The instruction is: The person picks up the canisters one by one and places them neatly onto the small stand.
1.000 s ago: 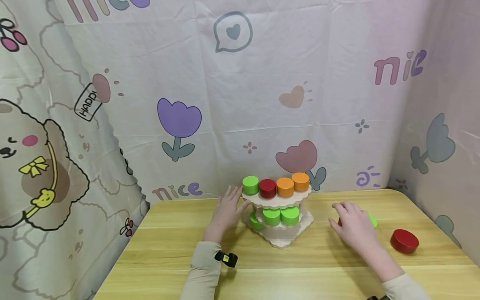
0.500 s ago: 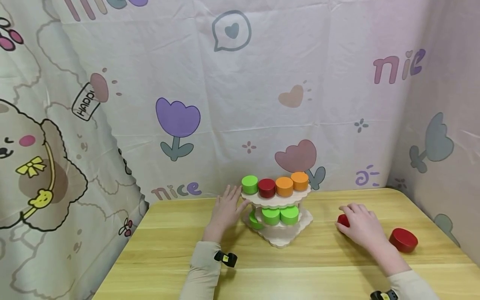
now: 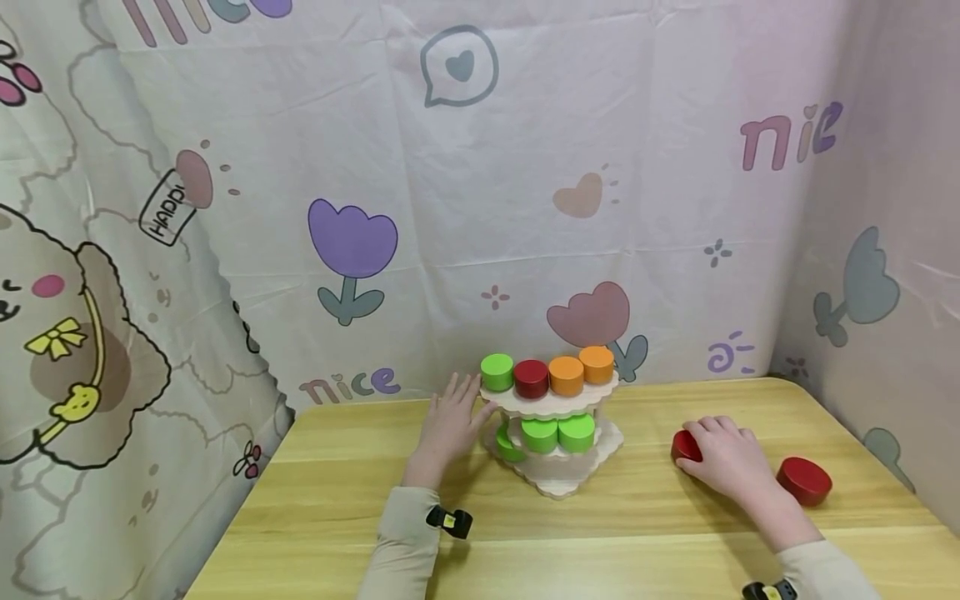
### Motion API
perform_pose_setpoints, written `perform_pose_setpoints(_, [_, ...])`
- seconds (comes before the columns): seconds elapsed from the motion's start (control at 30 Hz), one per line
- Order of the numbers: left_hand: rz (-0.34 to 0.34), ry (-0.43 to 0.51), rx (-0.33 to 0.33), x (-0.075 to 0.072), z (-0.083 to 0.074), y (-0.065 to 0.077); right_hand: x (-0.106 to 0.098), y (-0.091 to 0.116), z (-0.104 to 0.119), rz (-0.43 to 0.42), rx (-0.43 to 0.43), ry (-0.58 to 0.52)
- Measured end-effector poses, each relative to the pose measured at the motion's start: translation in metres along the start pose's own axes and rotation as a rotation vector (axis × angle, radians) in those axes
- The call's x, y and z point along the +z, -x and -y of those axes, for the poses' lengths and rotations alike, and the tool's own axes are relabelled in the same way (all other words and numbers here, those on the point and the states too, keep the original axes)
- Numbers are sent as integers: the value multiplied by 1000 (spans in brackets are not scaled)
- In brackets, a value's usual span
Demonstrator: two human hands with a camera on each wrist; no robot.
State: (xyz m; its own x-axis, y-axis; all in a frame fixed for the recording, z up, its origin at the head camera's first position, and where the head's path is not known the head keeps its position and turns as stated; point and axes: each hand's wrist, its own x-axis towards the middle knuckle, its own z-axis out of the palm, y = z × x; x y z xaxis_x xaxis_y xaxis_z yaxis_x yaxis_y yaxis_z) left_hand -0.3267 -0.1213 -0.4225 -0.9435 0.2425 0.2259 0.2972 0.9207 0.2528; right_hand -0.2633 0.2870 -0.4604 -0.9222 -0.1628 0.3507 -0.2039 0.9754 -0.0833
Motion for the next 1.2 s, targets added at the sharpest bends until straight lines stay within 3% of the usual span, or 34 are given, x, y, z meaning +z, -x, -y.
perform_pose_setpoints(0.33, [0,21,-6,2,0,1,1,0,2,9,1,2])
perform_pose_setpoints(0.8, [-9,43,-10,1,0,1,-12,-3,22,-18,-18,-25])
perform_pose_setpoints(1.2, [0,45,-10,1,0,1,-25,-2,43,-91,-116,2])
